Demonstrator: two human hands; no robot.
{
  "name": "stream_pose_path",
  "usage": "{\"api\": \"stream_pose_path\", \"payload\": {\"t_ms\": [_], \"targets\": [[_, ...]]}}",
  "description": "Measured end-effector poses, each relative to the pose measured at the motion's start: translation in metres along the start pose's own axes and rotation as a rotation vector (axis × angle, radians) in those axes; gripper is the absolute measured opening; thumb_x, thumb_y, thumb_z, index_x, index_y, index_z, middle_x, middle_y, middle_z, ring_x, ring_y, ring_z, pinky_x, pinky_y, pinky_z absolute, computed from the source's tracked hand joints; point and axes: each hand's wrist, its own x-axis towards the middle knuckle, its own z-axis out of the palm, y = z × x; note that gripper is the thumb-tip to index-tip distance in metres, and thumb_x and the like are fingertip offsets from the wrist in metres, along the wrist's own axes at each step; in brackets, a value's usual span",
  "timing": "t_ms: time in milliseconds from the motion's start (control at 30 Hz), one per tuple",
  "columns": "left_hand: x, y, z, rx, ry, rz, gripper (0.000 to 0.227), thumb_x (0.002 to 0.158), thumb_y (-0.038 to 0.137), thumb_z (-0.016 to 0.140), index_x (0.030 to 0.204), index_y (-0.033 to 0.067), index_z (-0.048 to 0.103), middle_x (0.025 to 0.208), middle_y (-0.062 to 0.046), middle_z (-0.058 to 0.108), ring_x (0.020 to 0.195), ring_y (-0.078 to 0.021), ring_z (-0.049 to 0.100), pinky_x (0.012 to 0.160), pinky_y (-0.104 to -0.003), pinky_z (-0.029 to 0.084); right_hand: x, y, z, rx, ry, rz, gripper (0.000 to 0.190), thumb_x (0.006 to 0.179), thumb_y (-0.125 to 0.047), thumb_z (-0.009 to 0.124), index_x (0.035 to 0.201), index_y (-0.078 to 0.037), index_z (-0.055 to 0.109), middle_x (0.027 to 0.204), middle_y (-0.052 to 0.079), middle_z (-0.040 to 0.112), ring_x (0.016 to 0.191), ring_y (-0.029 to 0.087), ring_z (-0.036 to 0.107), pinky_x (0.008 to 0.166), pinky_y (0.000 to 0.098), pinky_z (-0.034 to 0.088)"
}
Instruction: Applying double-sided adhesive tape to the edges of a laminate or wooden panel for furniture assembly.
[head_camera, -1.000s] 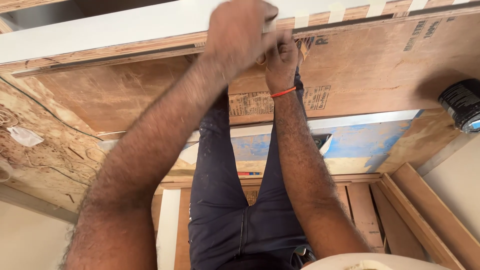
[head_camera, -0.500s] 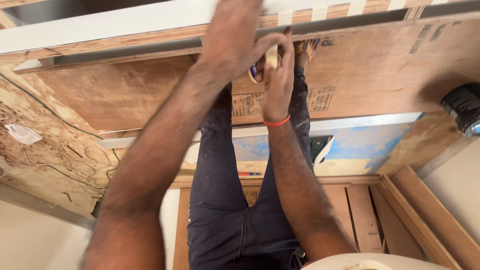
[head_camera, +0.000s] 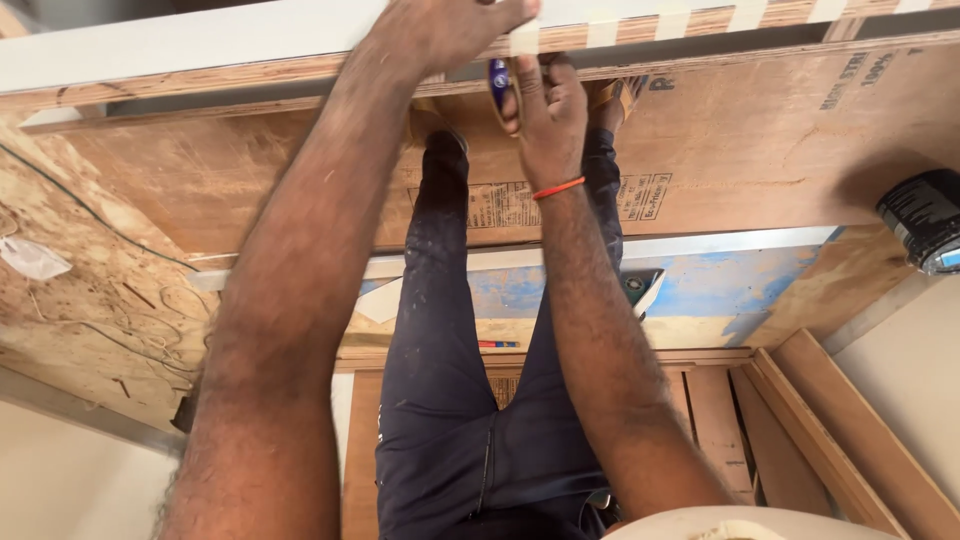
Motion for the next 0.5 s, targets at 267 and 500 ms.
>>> {"api": "stream_pose_path", "payload": {"t_ms": [267,500], "targets": [[-0.045,0.038,0.006,0.416,0.295,0.208,0.045,0.097,0.053,0.07,0.116,0.0121,0.074,0.097,-0.007,0.075,0.087,-0.0202,0.071,0.075,-0.039,0.055,-0.001,0.016,-0.003,0.103,-0.073,-0.167,0.016,0.113,-0.02,0.056,0.11,-0.005,0.06,0.083,-0.001,0.062,0.067,0.006,0.056,0.06,0.0217,0.048],[-0.045,0.006,0.032,0.357,0.405,0.458,0.048,0.104,0.041,0.077,0.135,0.0066,0.065,0.126,-0.008,0.074,0.113,-0.0185,0.07,0.097,-0.042,0.049,-0.009,0.021,0.004,0.518,-0.119,0.129,0.024,0.115,-0.03,0.051,0.113,-0.007,0.056,0.073,-0.004,0.048,0.057,0.006,0.043,0.053,0.0231,0.04]]}}
